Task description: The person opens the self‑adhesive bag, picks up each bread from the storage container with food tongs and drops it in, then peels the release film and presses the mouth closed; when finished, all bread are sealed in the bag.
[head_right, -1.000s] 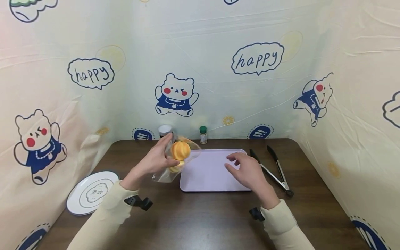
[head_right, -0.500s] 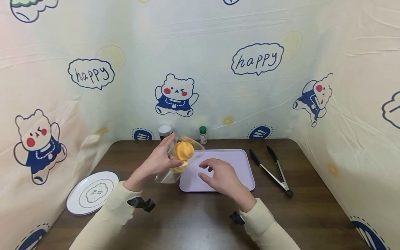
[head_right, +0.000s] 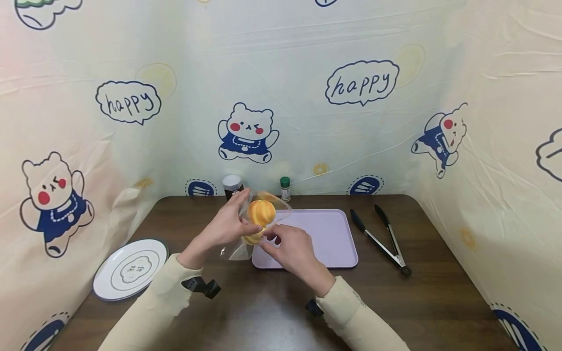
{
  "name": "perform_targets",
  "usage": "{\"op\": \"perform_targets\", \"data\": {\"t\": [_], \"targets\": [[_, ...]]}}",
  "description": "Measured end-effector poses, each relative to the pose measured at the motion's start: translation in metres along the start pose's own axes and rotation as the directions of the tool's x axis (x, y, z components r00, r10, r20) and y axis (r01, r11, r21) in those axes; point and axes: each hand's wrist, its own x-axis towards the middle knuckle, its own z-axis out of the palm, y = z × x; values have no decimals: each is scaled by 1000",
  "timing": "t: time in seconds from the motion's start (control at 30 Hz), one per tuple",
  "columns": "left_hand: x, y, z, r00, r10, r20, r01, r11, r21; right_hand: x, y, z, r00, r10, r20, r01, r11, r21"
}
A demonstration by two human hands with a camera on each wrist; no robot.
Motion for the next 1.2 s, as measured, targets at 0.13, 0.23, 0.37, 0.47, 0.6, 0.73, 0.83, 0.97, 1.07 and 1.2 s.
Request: {"op": "perform_targets", "data": {"t": [0.13, 0.23, 0.37, 0.47, 0.6, 0.73, 0.83, 0.97, 1.07, 1.2], "targets": [[0, 1, 1, 1000, -16, 13, 16, 1000, -14, 1, -2, 4, 1000, 15, -25, -15, 1000, -2], [0, 2, 2, 999, -27, 21, 27, 999, -25, 1, -3, 5, 999, 20, -40, -20, 1000, -3], [1, 3, 4, 999, -29, 27, 30, 999, -24, 2, -3, 5, 997, 20, -68, -19, 1000, 14], [1, 3, 5, 999, -28, 26, 28, 1000, -14, 3, -2, 6, 995, 13, -95, -10, 1000, 26], [0, 5, 5, 999, -27, 19, 27, 1000, -5, 3, -1, 7, 992, -3, -126, 7, 999, 32], [0, 5, 5, 1000, -25, 17, 25, 1000, -1, 3, 0, 8, 987, -26, -160, 31, 999, 33], [0, 5, 4, 999, -26, 25, 26, 1000, 4, 3, 1, 7, 980, -49, -192, 55, 998, 25], [-1, 2, 0, 998, -38, 48, 39, 999, -23, 5, 6, 0, 974, -58, -218, 65, 998, 26], [-3, -1, -4, 997, -45, 62, 49, 997, -61, 7, 10, -10, 971, -41, -235, 50, 998, 34], [-6, -6, -6, 996, -12, 88, 19, 997, -80, 11, 12, -25, 961, -18, -278, 28, 999, 34]]}}
